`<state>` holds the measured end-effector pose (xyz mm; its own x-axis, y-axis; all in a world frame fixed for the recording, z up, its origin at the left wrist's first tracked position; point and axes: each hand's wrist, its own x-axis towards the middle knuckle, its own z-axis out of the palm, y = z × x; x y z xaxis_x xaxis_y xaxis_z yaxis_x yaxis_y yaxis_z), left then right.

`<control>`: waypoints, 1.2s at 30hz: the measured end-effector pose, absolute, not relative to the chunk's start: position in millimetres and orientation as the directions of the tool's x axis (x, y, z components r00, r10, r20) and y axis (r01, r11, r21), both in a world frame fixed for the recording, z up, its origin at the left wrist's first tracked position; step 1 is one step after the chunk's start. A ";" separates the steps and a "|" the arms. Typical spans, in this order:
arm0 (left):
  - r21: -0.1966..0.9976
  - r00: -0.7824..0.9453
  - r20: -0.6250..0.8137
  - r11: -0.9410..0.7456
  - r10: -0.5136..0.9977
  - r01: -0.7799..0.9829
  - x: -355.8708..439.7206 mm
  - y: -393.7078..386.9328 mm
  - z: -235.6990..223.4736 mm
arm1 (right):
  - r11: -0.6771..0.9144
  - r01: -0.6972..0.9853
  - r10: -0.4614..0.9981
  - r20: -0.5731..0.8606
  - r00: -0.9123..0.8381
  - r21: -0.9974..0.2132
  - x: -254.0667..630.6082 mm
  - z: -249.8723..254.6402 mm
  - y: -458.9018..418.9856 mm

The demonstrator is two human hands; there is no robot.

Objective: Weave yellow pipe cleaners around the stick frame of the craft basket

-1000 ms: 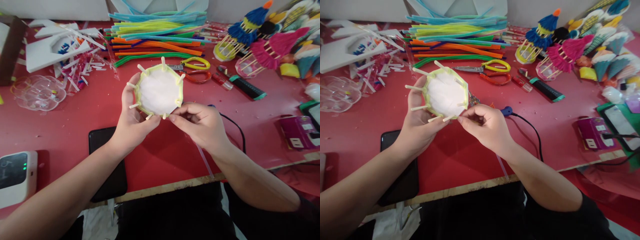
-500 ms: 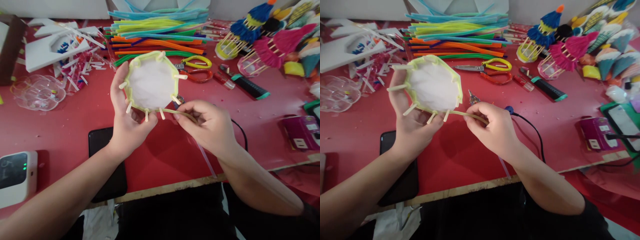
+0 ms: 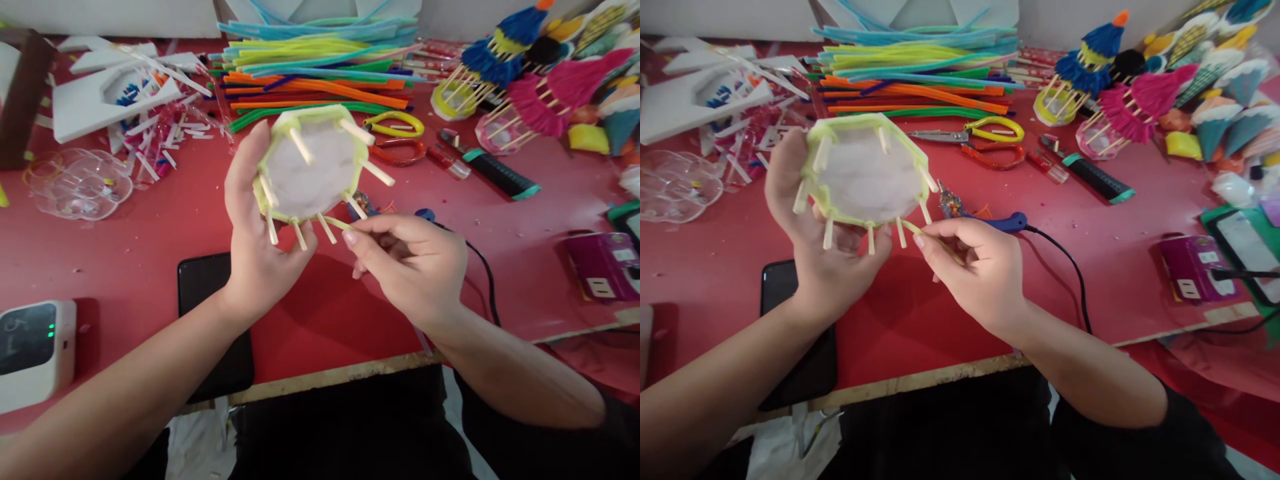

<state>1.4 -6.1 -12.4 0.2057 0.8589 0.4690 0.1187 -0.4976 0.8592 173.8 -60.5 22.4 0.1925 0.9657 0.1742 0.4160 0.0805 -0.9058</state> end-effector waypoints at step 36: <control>0.727 0.202 0.632 -0.662 0.748 0.181 7.8 -10.0 -15.7 | 0.504 0.807 0.737 0.640 -0.216 -0.308 170.0 30.4 -67.3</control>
